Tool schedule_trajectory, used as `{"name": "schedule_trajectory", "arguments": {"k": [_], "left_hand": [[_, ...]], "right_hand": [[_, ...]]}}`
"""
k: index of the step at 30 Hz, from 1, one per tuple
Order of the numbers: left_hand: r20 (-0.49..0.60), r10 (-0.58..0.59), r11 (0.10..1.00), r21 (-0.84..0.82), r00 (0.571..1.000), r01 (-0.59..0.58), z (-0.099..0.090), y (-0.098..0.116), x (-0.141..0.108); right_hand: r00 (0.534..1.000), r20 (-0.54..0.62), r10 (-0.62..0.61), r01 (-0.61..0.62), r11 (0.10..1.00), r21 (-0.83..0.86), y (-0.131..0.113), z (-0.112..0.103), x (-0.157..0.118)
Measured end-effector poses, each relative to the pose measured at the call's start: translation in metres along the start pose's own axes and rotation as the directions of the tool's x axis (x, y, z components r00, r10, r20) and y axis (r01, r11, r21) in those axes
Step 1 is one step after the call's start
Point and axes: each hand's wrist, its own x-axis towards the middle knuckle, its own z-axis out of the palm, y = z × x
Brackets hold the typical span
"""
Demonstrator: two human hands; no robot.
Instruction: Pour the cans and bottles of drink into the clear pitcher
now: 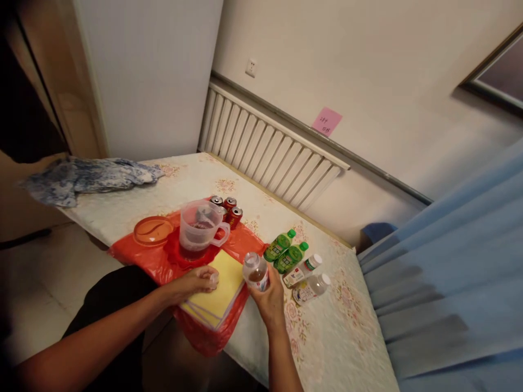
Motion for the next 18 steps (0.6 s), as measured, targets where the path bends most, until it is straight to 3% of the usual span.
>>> {"name": "schedule_trajectory", "arguments": {"k": [4, 8, 12, 18], "left_hand": [[0.089, -0.045, 0.994, -0.092, 0.995, 0.053, -0.021, -0.01, -0.01], [0.166, -0.028, 0.96, -0.27, 0.986, 0.073, -0.039, -0.024, -0.013], [0.175, -0.001, 0.931, -0.359, 0.985, 0.065, -0.049, -0.033, -0.012], [0.183, -0.002, 0.937, -0.344, 0.983, 0.066, -0.049, -0.037, -0.01]], "right_hand": [[0.976, 0.047, -0.215, 0.219, 0.961, -0.169, -0.026, 0.002, 0.051], [0.917, 0.141, -0.374, 0.4, 0.842, -0.362, -0.049, 0.008, 0.094], [0.872, 0.243, -0.424, 0.487, 0.71, -0.509, -0.071, 0.016, 0.122], [0.817, 0.362, -0.448, 0.567, 0.512, -0.646, -0.1, 0.028, 0.145]]}}
